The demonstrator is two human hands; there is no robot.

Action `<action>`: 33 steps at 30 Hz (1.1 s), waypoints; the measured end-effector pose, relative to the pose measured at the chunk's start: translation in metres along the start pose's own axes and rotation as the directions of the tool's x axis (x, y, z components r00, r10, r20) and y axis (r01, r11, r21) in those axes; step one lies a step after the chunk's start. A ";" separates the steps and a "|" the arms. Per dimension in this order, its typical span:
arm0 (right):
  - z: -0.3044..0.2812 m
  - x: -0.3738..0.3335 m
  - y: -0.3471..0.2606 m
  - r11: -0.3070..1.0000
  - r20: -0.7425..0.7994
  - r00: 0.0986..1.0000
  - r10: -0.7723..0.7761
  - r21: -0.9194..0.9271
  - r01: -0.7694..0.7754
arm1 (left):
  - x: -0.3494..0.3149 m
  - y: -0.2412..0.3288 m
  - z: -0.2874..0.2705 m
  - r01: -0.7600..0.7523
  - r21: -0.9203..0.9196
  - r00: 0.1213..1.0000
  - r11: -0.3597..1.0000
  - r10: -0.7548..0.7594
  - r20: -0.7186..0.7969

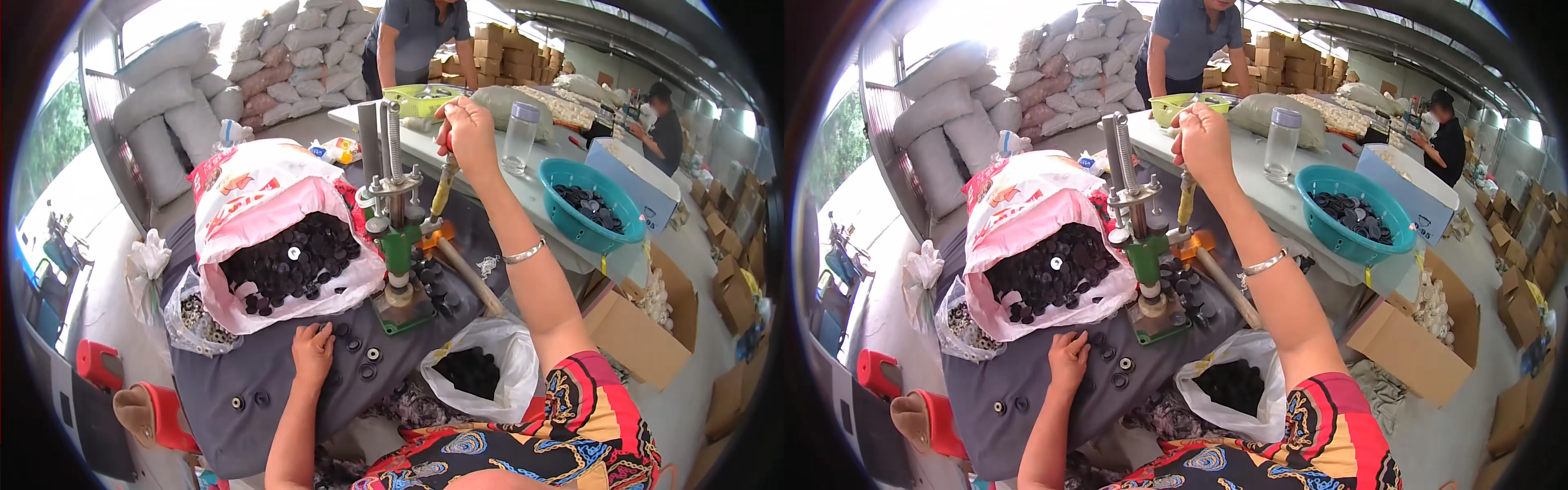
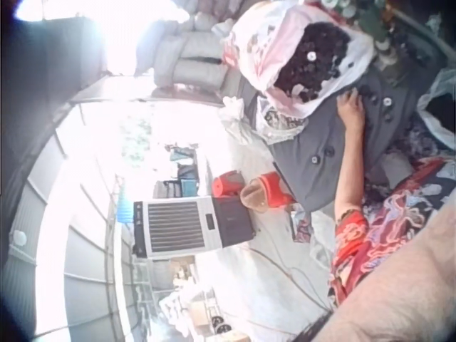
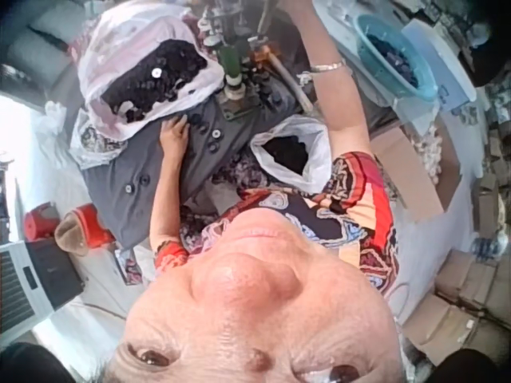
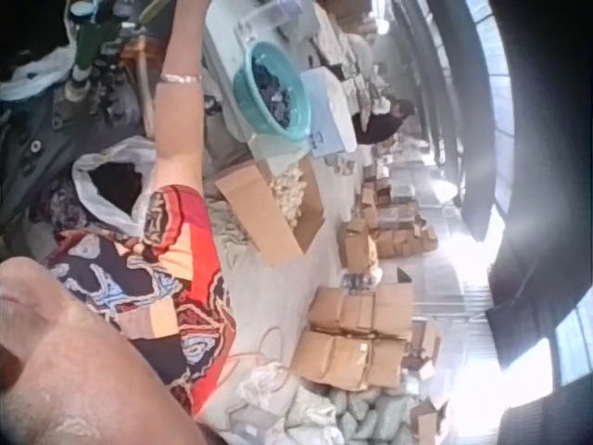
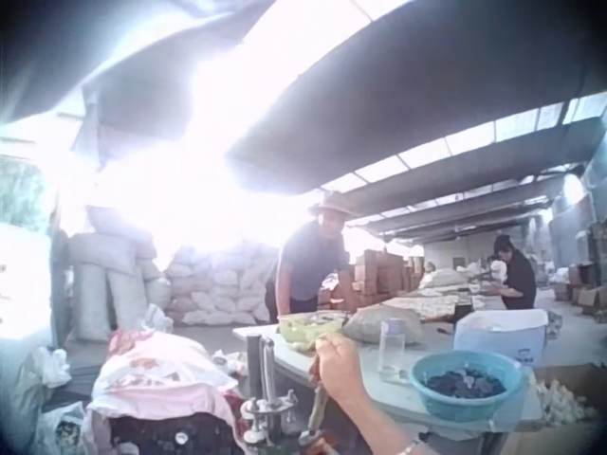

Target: The person uses a manual press machine to attach black buttons to a grey fabric panel. They repeatedly place a button and a metal washer into the press, operate the lever to secure them, and then arrange the finished buttons on the fabric.

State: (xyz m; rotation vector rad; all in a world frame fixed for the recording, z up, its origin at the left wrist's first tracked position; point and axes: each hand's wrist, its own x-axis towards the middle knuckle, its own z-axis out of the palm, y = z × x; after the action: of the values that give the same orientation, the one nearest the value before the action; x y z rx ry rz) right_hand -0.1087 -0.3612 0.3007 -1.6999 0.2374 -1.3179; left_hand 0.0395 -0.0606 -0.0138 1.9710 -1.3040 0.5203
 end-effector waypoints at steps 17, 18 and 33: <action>-0.011 0.020 0.017 0.980 -0.046 0.982 -0.181 -0.089 0.177 | 0.036 0.064 0.018 0.263 -0.398 0.963 0.879 -0.261 0.060; -0.011 0.021 0.020 0.981 -0.043 0.982 -0.185 -0.072 0.182 | 0.044 0.081 0.022 0.269 -0.423 0.963 0.865 -0.251 0.099; -0.018 0.011 0.010 0.983 -0.064 0.981 -0.182 -0.020 0.181 | 0.090 0.116 0.098 0.226 -0.460 0.965 0.859 -0.261 -0.012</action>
State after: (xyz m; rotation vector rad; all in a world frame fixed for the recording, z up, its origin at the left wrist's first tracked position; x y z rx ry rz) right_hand -0.1160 -0.3835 0.2997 -1.7237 0.1317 -1.5105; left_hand -0.0339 -0.2175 0.0191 1.6664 -0.9972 0.1393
